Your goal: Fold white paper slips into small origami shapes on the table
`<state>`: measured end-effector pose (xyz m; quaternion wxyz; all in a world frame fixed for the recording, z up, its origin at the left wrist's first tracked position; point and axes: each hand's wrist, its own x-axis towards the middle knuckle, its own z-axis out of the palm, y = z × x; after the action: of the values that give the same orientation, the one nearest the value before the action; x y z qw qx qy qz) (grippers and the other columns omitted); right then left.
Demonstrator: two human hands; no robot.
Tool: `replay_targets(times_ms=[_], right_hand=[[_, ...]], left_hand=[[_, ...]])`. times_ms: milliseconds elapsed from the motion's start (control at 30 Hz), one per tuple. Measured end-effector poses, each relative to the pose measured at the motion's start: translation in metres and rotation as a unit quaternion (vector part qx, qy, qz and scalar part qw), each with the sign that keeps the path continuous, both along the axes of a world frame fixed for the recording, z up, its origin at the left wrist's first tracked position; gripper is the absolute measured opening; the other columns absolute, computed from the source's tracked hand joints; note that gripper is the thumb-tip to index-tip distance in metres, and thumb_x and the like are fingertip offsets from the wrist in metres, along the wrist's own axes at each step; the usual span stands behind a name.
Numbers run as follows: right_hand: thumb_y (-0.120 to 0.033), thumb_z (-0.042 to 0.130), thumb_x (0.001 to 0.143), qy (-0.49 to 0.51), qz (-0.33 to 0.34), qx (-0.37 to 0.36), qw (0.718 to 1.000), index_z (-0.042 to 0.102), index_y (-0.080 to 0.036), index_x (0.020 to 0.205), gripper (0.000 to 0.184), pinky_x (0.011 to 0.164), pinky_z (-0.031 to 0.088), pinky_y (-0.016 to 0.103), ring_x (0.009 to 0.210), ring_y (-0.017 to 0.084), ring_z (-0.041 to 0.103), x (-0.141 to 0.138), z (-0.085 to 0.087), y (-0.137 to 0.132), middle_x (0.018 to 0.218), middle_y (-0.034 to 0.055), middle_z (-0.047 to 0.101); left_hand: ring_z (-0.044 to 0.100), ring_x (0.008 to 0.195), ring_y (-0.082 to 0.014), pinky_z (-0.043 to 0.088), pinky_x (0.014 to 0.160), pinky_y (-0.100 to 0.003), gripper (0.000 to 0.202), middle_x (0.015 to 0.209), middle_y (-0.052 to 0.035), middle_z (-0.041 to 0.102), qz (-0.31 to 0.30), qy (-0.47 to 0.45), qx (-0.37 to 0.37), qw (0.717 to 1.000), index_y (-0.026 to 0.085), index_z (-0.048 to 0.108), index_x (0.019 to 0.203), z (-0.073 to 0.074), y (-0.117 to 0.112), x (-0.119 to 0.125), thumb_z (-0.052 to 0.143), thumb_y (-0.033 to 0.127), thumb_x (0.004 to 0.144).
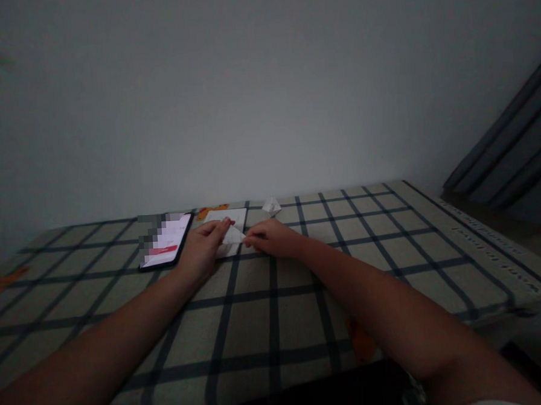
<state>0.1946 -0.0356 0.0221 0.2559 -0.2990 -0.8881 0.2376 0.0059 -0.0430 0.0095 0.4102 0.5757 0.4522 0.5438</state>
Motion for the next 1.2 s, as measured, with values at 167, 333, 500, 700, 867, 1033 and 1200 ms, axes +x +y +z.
replay_targets(times_ms=[167,333,500,700,867,1033,1200], right_hand=[[-0.03,0.046,0.083,-0.003,-0.006,0.003,1.0,0.061,-0.013,0.074,0.025,0.053,0.032,0.019,0.053,0.008,0.045,0.0,0.0,0.001,0.058,-0.0006,0.054],[-0.03,0.044,0.084,-0.004,-0.003,0.002,1.0,0.061,-0.012,0.076,0.027,0.052,0.032,0.019,0.053,0.008,0.045,0.0,-0.001,0.001,0.058,-0.0007,0.054],[-0.031,0.044,0.084,0.004,0.003,-0.003,1.0,0.061,-0.012,0.076,0.027,0.052,0.033,0.019,0.053,0.008,0.047,0.001,-0.003,0.002,0.059,-0.0002,0.055],[-0.033,0.044,0.084,0.064,-0.049,-0.021,0.997,0.06,-0.013,0.072,0.028,0.055,0.035,0.02,0.056,0.009,0.049,0.002,-0.008,0.006,0.061,0.0006,0.057],[-0.033,0.045,0.082,0.111,-0.075,-0.054,0.99,0.058,-0.013,0.07,0.027,0.056,0.036,0.02,0.058,0.009,0.05,0.004,-0.009,0.009,0.06,0.0003,0.056],[-0.039,0.043,0.082,0.117,-0.068,-0.096,0.986,0.056,-0.013,0.069,0.032,0.054,0.037,0.021,0.056,0.009,0.049,0.004,-0.011,0.011,0.058,-0.0005,0.054],[-0.038,0.048,0.08,0.155,-0.068,-0.11,0.979,0.053,-0.014,0.069,0.027,0.052,0.036,0.021,0.054,0.009,0.048,0.004,-0.014,0.015,0.057,-0.0016,0.052]], left_hand=[[0.049,0.055,-0.0102,0.036,0.052,-0.022,0.027,0.061,0.0009,0.057,0.006,-0.048,-0.004,0.999,0.016,0.062,0.069,-0.002,0.003,-0.001,0.067,0.042,0.064],[0.054,0.057,-0.0121,0.04,0.055,-0.024,0.032,0.066,-0.0018,0.061,-0.002,-0.087,-0.027,0.996,0.016,0.063,0.072,-0.004,0.005,-0.001,0.063,0.047,0.066],[0.054,0.059,-0.0122,0.042,0.057,-0.024,0.034,0.068,-0.0028,0.062,-0.008,-0.09,-0.032,0.995,0.014,0.064,0.075,-0.001,0.005,0.0,0.063,0.047,0.067],[0.056,0.07,-0.014,0.044,0.061,-0.024,0.033,0.082,-0.0051,0.063,-0.066,-0.057,-0.046,0.995,0.016,0.065,0.086,0.005,0.001,0.003,0.066,0.041,0.066],[0.049,0.056,-0.0096,0.036,0.053,-0.02,0.026,0.061,-0.0015,0.058,-0.104,0.026,-0.036,0.994,0.015,0.066,0.077,0.003,0.0,0.001,0.062,0.039,0.071],[0.044,0.05,-0.008,0.031,0.047,-0.019,0.026,0.058,0.0008,0.054,-0.127,0.063,-0.05,0.989,0.015,0.062,0.073,0.004,0.0,-0.002,0.06,0.041,0.071],[0.043,0.049,-0.0079,0.031,0.047,-0.02,0.029,0.058,0.0003,0.055,-0.144,0.087,-0.065,0.984,0.013,0.063,0.075,0.006,-0.002,0.001,0.06,0.042,0.071]])
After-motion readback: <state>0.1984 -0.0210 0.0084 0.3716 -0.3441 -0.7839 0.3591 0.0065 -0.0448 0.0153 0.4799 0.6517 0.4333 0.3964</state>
